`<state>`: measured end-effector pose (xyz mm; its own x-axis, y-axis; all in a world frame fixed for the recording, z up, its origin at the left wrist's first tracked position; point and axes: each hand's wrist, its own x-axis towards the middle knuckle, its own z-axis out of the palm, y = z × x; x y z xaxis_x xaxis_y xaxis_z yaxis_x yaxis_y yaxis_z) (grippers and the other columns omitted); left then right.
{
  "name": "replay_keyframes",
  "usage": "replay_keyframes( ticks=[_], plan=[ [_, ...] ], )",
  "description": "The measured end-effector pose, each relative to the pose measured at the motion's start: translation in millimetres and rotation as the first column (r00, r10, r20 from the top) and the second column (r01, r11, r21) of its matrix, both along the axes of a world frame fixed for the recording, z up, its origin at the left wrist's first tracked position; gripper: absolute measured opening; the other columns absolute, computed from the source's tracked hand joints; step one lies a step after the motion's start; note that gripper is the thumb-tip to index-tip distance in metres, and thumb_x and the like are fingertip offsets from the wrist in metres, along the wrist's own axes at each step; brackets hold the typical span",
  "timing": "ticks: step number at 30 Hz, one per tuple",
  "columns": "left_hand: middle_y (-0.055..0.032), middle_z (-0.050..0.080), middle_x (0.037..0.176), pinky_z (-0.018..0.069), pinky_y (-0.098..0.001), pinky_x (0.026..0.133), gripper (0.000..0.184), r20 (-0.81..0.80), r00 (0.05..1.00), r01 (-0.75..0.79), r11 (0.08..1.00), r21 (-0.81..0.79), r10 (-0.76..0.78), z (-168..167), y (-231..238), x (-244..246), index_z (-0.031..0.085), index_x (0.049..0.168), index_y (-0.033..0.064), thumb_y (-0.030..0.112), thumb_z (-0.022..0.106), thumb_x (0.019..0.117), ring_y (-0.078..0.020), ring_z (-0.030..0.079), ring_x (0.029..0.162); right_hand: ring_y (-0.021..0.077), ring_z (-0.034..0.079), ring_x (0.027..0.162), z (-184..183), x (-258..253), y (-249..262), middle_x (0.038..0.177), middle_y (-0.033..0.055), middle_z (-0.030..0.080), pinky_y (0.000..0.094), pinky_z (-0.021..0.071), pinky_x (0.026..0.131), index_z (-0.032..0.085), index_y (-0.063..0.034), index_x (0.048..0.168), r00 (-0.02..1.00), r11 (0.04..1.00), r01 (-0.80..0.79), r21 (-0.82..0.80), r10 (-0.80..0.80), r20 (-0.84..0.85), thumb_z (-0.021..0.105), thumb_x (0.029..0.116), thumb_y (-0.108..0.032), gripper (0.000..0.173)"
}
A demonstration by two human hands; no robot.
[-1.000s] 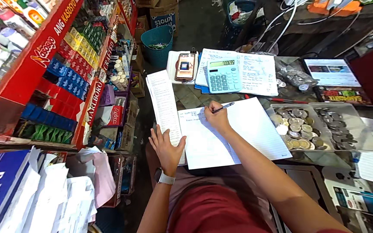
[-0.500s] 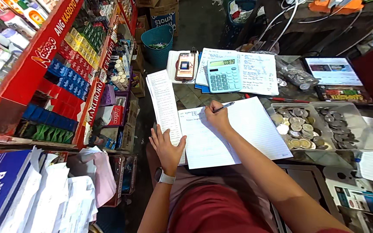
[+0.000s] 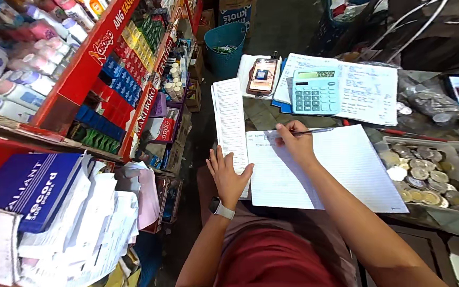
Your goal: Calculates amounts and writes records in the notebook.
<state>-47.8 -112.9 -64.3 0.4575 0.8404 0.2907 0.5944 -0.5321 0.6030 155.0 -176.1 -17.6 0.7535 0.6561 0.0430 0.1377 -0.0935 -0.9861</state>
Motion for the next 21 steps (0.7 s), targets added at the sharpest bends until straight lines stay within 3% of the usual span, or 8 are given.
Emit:
replay_keyframes(
  ticks=[2,4,8,11,16,21],
  plan=[
    [-0.0238,0.046,0.155,0.0179,-0.0685,0.12,0.065,0.001,1.0,-0.001,1.0,0.001,0.001,0.5,0.2,0.1,0.073,0.118,0.0054,0.06,0.072,0.0817,-0.0504,0.033,0.148,0.0082,0.066,0.063,6.5,-8.1,7.2,0.078,0.0019,0.063,0.0267,0.0617,0.064,0.054,-0.0016,0.091,0.997,0.997,-0.054,0.047,0.057,-0.056,0.068,0.0957,-0.003,0.015],
    [-0.0244,0.047,0.154,0.0177,-0.0696,0.119,0.066,0.005,1.0,-0.002,1.0,0.006,0.002,0.6,0.2,0.3,0.073,0.117,0.005,0.059,0.073,0.0811,-0.0514,0.032,0.147,0.0089,0.065,0.054,11.1,-15.9,17.1,0.068,0.0009,0.062,0.0266,0.0605,0.057,0.049,-0.0036,0.089,0.993,0.996,-0.066,0.055,0.071,-0.098,0.071,0.0925,0.002,0.022],
    [-0.024,0.046,0.155,0.0167,-0.0694,0.119,0.066,-0.013,1.0,0.0,1.0,0.002,0.0,-0.5,0.7,0.2,0.073,0.118,0.0057,0.06,0.072,0.0809,-0.0504,0.031,0.148,0.0068,0.054,0.044,3.3,-22.7,36.1,0.055,0.0004,0.052,0.0219,0.0503,0.046,0.045,-0.0054,0.078,0.99,0.99,-0.137,-0.014,0.136,-0.027,0.063,0.0972,-0.002,0.027],
    [-0.0233,0.045,0.155,0.0166,-0.0694,0.119,0.067,-0.023,1.0,-0.001,1.0,0.005,0.001,-0.8,0.9,-0.4,0.073,0.118,0.0061,0.062,0.071,0.0815,-0.0504,0.03,0.149,0.0064,0.048,0.046,-12.3,-22.3,41.4,0.056,-0.0001,0.045,0.0219,0.0454,0.048,0.043,-0.0065,0.072,0.986,0.987,-0.152,-0.055,0.155,0.068,0.06,0.0951,-0.001,0.029],
    [-0.0243,0.047,0.154,0.0171,-0.0696,0.119,0.067,-0.018,1.0,0.0,1.0,0.018,0.001,-1.6,0.9,-0.9,0.073,0.118,0.0058,0.062,0.071,0.0816,-0.051,0.032,0.148,0.007,0.045,0.053,-14.8,-26.6,42.1,0.062,0.0025,0.045,0.0216,0.0403,0.052,0.044,-0.0043,0.069,0.962,0.986,-0.15,-0.077,0.164,0.218,0.062,0.0929,-0.001,0.031],
    [-0.025,0.046,0.154,0.0171,-0.07,0.119,0.067,-0.026,1.0,0.001,1.0,0.021,0.0,-1.7,0.9,-0.9,0.073,0.117,0.0056,0.063,0.07,0.0811,-0.0515,0.031,0.148,0.0051,0.045,0.05,-16.5,-27.6,42.0,0.06,0.0011,0.045,0.0198,0.041,0.05,0.043,-0.006,0.067,0.965,0.987,-0.142,-0.078,0.156,0.212,0.063,0.0914,-0.001,0.033]
  ],
)
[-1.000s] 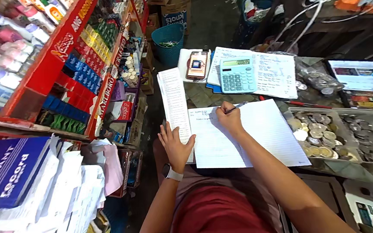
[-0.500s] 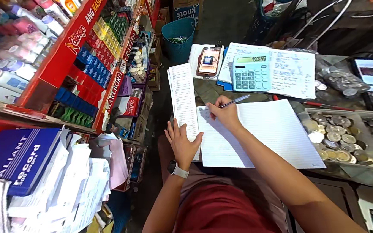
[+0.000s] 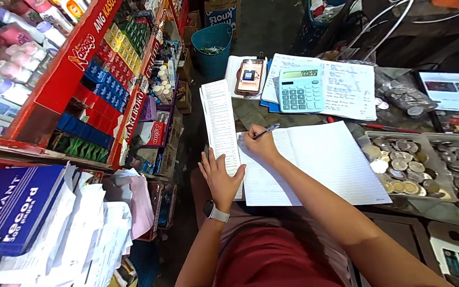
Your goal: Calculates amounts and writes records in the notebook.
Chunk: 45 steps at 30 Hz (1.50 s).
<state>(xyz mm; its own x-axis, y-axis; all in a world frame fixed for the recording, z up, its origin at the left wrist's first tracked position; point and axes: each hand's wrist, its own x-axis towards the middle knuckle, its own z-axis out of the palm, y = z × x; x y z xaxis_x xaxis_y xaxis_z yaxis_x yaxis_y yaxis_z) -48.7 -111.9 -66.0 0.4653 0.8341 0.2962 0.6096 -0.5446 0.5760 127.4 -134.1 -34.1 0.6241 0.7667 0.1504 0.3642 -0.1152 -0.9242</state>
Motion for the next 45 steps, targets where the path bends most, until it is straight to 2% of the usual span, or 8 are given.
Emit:
replay_keyframes(
  ticks=[9,13,16,24,28,36,40,45],
  plan=[
    [-0.0249,0.047,0.154,0.0173,-0.0699,0.119,0.067,0.014,1.0,0.005,1.0,0.001,-0.005,-0.5,-0.6,0.9,0.073,0.117,0.0054,0.062,0.07,0.0813,-0.0514,0.032,0.147,0.0034,0.04,0.054,-1.5,0.4,-0.5,0.062,0.0001,0.041,0.0171,0.0333,0.052,0.04,-0.0066,0.064,0.997,0.999,-0.006,0.054,0.002,0.074,0.062,0.0898,0.001,0.035],
    [-0.0246,0.047,0.154,0.0177,-0.0699,0.119,0.068,0.013,1.0,0.001,1.0,0.008,-0.002,-2.3,-1.2,0.4,0.073,0.117,0.0056,0.063,0.07,0.0812,-0.0511,0.032,0.148,0.0046,0.05,0.047,3.8,7.8,-7.3,0.056,-0.0005,0.047,0.0208,0.046,0.048,0.044,-0.0066,0.07,0.996,1.0,0.014,-0.016,-0.015,-0.083,0.062,0.094,-0.002,0.031],
    [-0.0242,0.047,0.154,0.017,-0.0693,0.119,0.067,0.016,1.0,0.0,1.0,0.004,0.0,-1.7,-0.5,1.0,0.073,0.116,0.0053,0.062,0.07,0.0814,-0.051,0.031,0.148,0.0069,0.048,0.047,13.9,29.2,-26.3,0.057,-0.0016,0.045,0.0245,0.0463,0.049,0.043,-0.0075,0.074,0.979,0.99,0.144,0.007,-0.141,-0.148,0.059,0.0951,-0.003,0.026],
    [-0.0259,0.047,0.153,0.0181,-0.0705,0.118,0.068,0.028,1.0,0.008,1.0,0.01,-0.008,0.1,0.5,-0.2,0.073,0.116,0.0033,0.061,0.071,0.0809,-0.0533,0.032,0.147,0.0031,0.047,0.044,2.0,50.4,-54.9,0.053,-0.004,0.044,0.0195,0.0447,0.047,0.041,-0.0103,0.07,0.975,0.978,0.208,0.009,-0.207,-0.086,0.06,0.0931,0.0,0.032],
    [-0.0243,0.047,0.154,0.0174,-0.0693,0.119,0.066,0.029,1.0,-0.002,1.0,-0.016,0.003,1.4,-0.3,0.5,0.073,0.117,0.0049,0.06,0.072,0.0809,-0.0513,0.032,0.148,0.0044,0.04,0.054,-6.4,52.5,-56.0,0.062,-0.001,0.04,0.0208,0.0348,0.053,0.042,-0.0068,0.07,0.983,0.987,0.158,0.0,-0.157,0.098,0.06,0.093,-0.004,0.029],
    [-0.0282,0.051,0.147,0.0183,-0.0691,0.119,0.061,0.075,0.997,-0.024,1.0,0.015,0.023,-1.5,-2.5,3.2,0.074,0.117,0.0072,0.057,0.074,0.0809,-0.0516,0.035,0.145,0.0034,0.052,0.044,11.3,30.4,-51.7,0.057,-0.0066,0.05,0.0199,0.0506,0.047,0.044,-0.012,0.077,0.927,0.958,0.278,0.075,-0.247,-0.281,0.06,0.098,-0.004,0.027],
    [-0.0269,0.057,0.138,0.0208,-0.0693,0.118,0.061,0.072,0.997,-0.006,1.0,0.025,0.004,-1.1,-2.6,1.2,0.074,0.119,0.0079,0.057,0.073,0.0826,-0.0521,0.038,0.143,0.0033,0.053,0.044,4.2,28.5,-48.6,0.057,-0.0069,0.051,0.0195,0.0507,0.046,0.045,-0.0131,0.076,0.93,0.965,0.239,0.107,-0.196,-0.311,0.059,0.097,-0.002,0.028],
    [-0.0248,0.057,0.141,0.024,-0.0673,0.118,0.062,0.038,0.999,0.015,0.999,0.039,-0.017,-0.3,-7.0,-2.8,0.072,0.126,0.0096,0.056,0.07,0.0851,-0.0514,0.038,0.143,0.0034,0.053,0.044,7.9,32.8,-46.1,0.057,-0.0063,0.051,0.0194,0.0504,0.046,0.045,-0.0124,0.076,0.933,0.97,0.236,0.062,-0.208,-0.292,0.06,0.0969,-0.002,0.028]
  ],
)
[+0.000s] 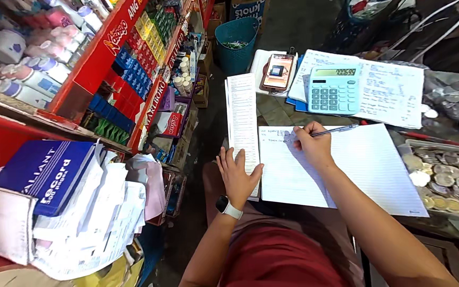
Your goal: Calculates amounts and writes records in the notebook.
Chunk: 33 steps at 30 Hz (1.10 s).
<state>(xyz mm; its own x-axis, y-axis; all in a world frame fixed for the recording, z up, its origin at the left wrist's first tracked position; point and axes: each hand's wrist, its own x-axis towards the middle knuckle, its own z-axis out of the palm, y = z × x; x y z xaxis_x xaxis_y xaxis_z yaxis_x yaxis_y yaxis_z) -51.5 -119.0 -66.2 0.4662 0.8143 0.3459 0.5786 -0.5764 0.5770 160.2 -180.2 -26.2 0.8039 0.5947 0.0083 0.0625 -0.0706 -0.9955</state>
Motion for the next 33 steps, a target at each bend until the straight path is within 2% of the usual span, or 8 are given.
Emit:
replay_keyframes(
  ticks=[5,10,14,19,21,23,26,33],
  plan=[
    [-0.0258,0.056,0.143,0.0266,-0.0659,0.118,0.063,0.01,1.0,0.006,1.0,0.007,-0.006,-0.6,-4.5,-0.4,0.07,0.129,0.0084,0.054,0.07,0.0862,-0.0521,0.039,0.142,0.0039,0.054,0.044,11.0,-12.3,5.0,0.058,-0.0054,0.052,0.0196,0.0512,0.046,0.045,-0.0111,0.077,1.0,1.0,-0.013,-0.015,0.013,0.008,0.062,0.0969,-0.002,0.027],
    [-0.0285,0.056,0.142,0.0286,-0.0656,0.117,0.054,0.049,0.999,0.009,1.0,0.028,-0.011,-1.6,-4.2,-0.6,0.075,0.116,0.007,0.051,0.073,0.0851,-0.0546,0.039,0.141,0.0053,0.055,0.043,14.1,-14.2,9.3,0.057,-0.004,0.054,0.0208,0.0516,0.045,0.045,-0.0109,0.077,1.0,0.999,-0.026,0.033,0.027,-0.013,0.063,0.0964,-0.001,0.028],
    [-0.0284,0.056,0.141,0.0279,-0.0664,0.117,0.055,0.054,0.998,0.015,0.999,0.034,-0.016,-2.5,-3.5,-1.6,0.075,0.115,0.0065,0.052,0.072,0.0848,-0.0551,0.039,0.141,0.006,0.054,0.043,18.8,-14.5,11.9,0.056,-0.0025,0.053,0.0212,0.0511,0.045,0.045,-0.0089,0.079,0.999,0.999,-0.034,-0.018,0.034,-0.036,0.067,0.0957,-0.001,0.028],
    [-0.0292,0.056,0.141,0.0282,-0.0679,0.116,0.056,0.033,0.999,0.02,0.999,0.026,-0.02,-2.2,-1.5,-3.9,0.075,0.116,0.0061,0.053,0.071,0.0847,-0.0557,0.038,0.141,0.0081,0.061,0.052,11.0,-13.6,18.9,0.066,0.0008,0.061,0.024,0.0568,0.054,0.049,-0.0058,0.082,0.985,0.985,-0.172,0.013,0.173,-0.022,0.072,0.0917,0.002,0.025],
    [-0.0294,0.056,0.14,0.0291,-0.0677,0.116,0.057,0.028,0.999,0.017,0.999,0.034,-0.018,-2.6,-0.2,-4.6,0.075,0.116,0.006,0.054,0.071,0.0845,-0.0556,0.039,0.141,0.0082,0.06,0.047,9.7,-17.0,22.6,0.06,0.0008,0.059,0.0234,0.0555,0.049,0.048,-0.006,0.08,0.984,0.985,-0.174,-0.002,0.174,-0.035,0.069,0.0933,0.002,0.027],
    [-0.0292,0.057,0.14,0.0292,-0.0673,0.116,0.057,0.019,1.0,0.016,0.999,0.034,-0.016,-2.6,0.5,-5.0,0.075,0.115,0.0061,0.054,0.071,0.0842,-0.0553,0.039,0.141,0.0067,0.054,0.044,5.5,-18.7,24.6,0.056,0.0005,0.053,0.0213,0.05,0.046,0.046,-0.0058,0.077,0.986,0.985,-0.165,-0.058,0.166,0.012,0.065,0.096,0.0,0.028],
    [-0.0288,0.056,0.14,0.0289,-0.0669,0.116,0.057,0.012,1.0,0.017,0.999,0.029,-0.017,-2.8,0.2,-5.5,0.075,0.115,0.0064,0.054,0.071,0.0844,-0.0548,0.039,0.141,0.0058,0.052,0.045,-0.5,-20.4,24.2,0.056,-0.0003,0.049,0.0206,0.0477,0.047,0.045,-0.0068,0.074,0.98,0.981,-0.163,-0.102,0.173,0.094,0.061,0.0968,-0.002,0.029],
    [-0.0292,0.056,0.141,0.0286,-0.0673,0.116,0.058,0.002,1.0,0.017,1.0,0.025,-0.017,-1.3,0.4,-5.8,0.075,0.116,0.0059,0.054,0.07,0.0845,-0.0553,0.038,0.141,0.0045,0.048,0.047,-4.7,-24.7,25.0,0.056,-0.0008,0.045,0.019,0.0436,0.049,0.043,-0.0069,0.069,0.958,0.979,-0.167,-0.117,0.189,0.216,0.062,0.0938,-0.001,0.032]
  ],
)
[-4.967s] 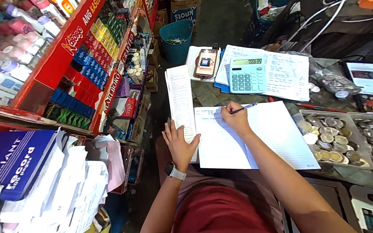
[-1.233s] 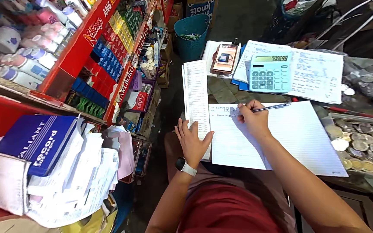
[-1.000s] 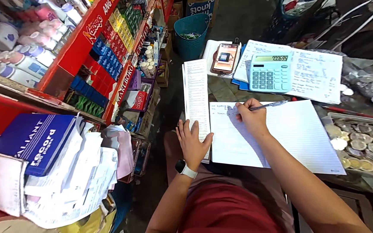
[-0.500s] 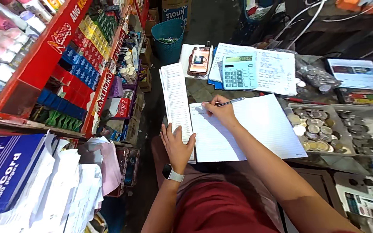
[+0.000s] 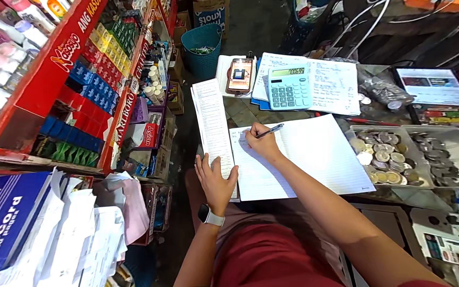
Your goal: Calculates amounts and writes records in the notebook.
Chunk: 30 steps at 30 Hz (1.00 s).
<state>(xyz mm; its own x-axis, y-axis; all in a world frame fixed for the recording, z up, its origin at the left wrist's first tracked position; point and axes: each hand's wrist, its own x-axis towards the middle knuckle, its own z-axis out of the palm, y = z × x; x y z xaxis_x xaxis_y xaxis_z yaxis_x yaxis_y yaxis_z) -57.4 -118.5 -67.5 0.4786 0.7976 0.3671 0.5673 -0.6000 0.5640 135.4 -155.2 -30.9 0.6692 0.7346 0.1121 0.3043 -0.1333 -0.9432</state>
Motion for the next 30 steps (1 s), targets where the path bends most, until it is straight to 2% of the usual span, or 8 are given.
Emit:
replay_keyframes(
  ticks=[3,8,12,16,30],
  plan=[
    [-0.0298,0.056,0.14,0.0286,-0.0681,0.116,0.058,0.009,1.0,0.001,1.0,0.005,-0.001,-0.9,-0.2,0.3,0.075,0.116,0.0053,0.053,0.071,0.0843,-0.0564,0.038,0.141,0.0047,0.049,0.046,-0.5,0.8,0.0,0.055,-0.0008,0.046,0.0199,0.0461,0.048,0.045,-0.0065,0.07,1.0,1.0,-0.007,-0.005,0.007,-0.011,0.062,0.0943,-0.002,0.03],
    [-0.03,0.056,0.14,0.0293,-0.0675,0.115,0.058,-0.003,1.0,0.004,1.0,0.01,-0.004,-0.4,-0.7,-0.8,0.075,0.115,0.0058,0.055,0.07,0.0845,-0.0566,0.038,0.14,0.0037,0.045,0.047,-5.3,1.5,0.2,0.057,-0.0016,0.043,0.0185,0.0416,0.049,0.042,-0.0076,0.068,0.999,0.999,0.0,0.043,-0.002,0.038,0.061,0.0924,-0.001,0.031],
    [-0.03,0.056,0.14,0.0296,-0.0667,0.116,0.058,-0.001,1.0,-0.005,1.0,0.018,0.005,-1.1,-0.3,0.2,0.075,0.115,0.006,0.055,0.07,0.0846,-0.0563,0.038,0.14,0.0039,0.047,0.046,-3.9,1.2,0.1,0.055,-0.0021,0.044,0.0191,0.044,0.047,0.043,-0.008,0.07,1.0,0.999,0.0,0.045,0.0,-0.002,0.061,0.0943,-0.002,0.031],
    [-0.0298,0.056,0.14,0.0298,-0.0666,0.116,0.059,-0.003,1.0,-0.001,1.0,0.015,0.001,-0.4,-0.1,0.0,0.075,0.116,0.0061,0.055,0.07,0.0842,-0.0554,0.039,0.14,0.0036,0.044,0.047,-4.8,1.8,0.7,0.056,-0.0023,0.042,0.0183,0.0404,0.048,0.042,-0.0085,0.069,1.0,0.999,0.015,0.05,-0.017,0.026,0.06,0.0935,-0.001,0.032],
    [-0.0288,0.056,0.14,0.0292,-0.0666,0.116,0.055,0.009,1.0,-0.005,1.0,0.003,0.005,0.1,-1.1,0.9,0.075,0.115,0.0069,0.053,0.071,0.0842,-0.0557,0.038,0.141,0.0012,0.042,0.046,-10.3,5.5,-0.1,0.054,-0.0048,0.041,0.0168,0.0403,0.048,0.04,-0.0111,0.067,0.999,0.997,0.013,0.074,-0.015,0.028,0.06,0.092,-0.001,0.033]
  ],
)
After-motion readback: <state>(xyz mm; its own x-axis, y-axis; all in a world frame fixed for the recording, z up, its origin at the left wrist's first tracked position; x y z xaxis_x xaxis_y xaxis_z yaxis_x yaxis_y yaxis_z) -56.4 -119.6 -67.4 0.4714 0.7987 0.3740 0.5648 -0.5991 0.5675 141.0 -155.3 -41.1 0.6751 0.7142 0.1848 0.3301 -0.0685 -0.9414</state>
